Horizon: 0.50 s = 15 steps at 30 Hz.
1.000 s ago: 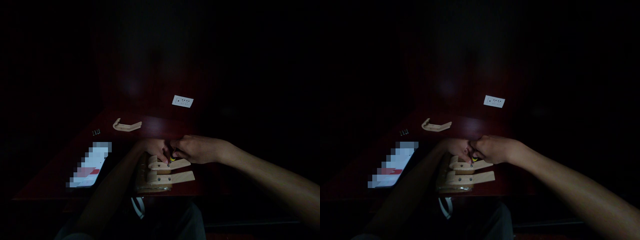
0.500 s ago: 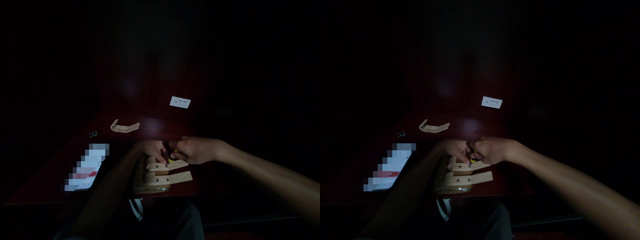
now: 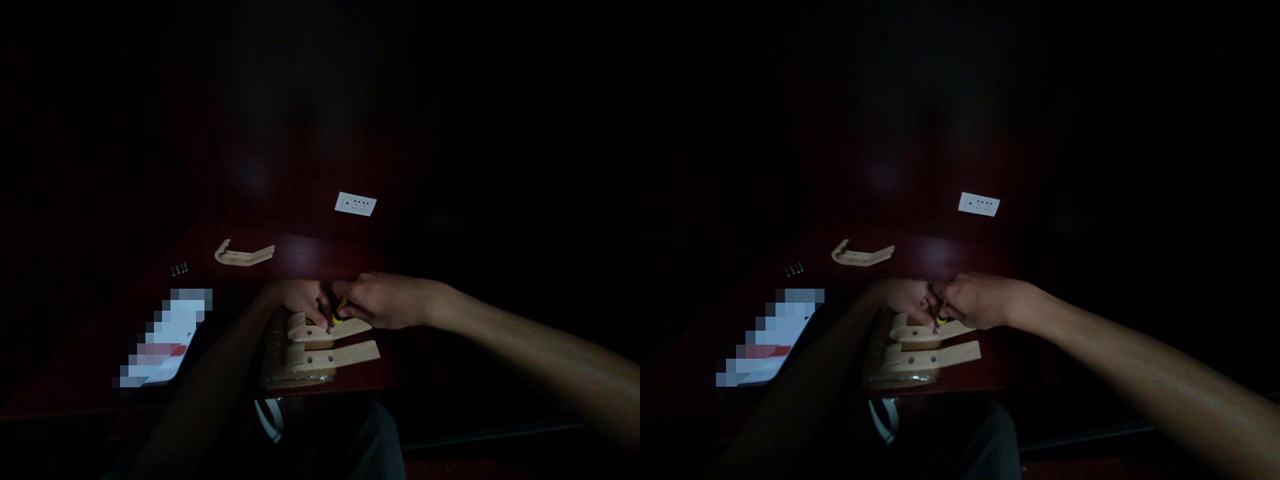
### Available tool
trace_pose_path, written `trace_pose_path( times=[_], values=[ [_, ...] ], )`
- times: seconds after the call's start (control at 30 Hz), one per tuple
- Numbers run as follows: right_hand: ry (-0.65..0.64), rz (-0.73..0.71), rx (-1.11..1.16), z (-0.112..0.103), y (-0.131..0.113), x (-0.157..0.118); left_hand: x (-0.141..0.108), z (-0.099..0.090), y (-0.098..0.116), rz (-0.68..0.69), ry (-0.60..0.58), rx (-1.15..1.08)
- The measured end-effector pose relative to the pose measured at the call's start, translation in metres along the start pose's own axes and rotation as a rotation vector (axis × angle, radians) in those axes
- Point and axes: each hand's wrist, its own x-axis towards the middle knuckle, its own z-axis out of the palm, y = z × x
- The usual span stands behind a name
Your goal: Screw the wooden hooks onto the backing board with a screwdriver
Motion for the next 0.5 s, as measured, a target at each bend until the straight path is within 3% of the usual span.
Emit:
trace_pose_path(
  times=[0.23, 0.37, 0.5],
  values=[
    [-0.099, 0.100, -0.009, -0.0021, 0.0022, 0.0029, -0.0047, -0.0011, 0.0055, -0.064, -0.031, -0.004],
    [-0.066, 0.021, 0.089, -0.0063, -0.0005, -0.0022, -0.0019, -0.0014, -0.0007, -0.006, -0.006, -0.001],
    [-0.040, -0.004, 0.008, -0.0034, 0.0003, -0.0004, -0.0016, -0.0012, 0.0002, -0.009, 0.000, 0.010]
  ],
)
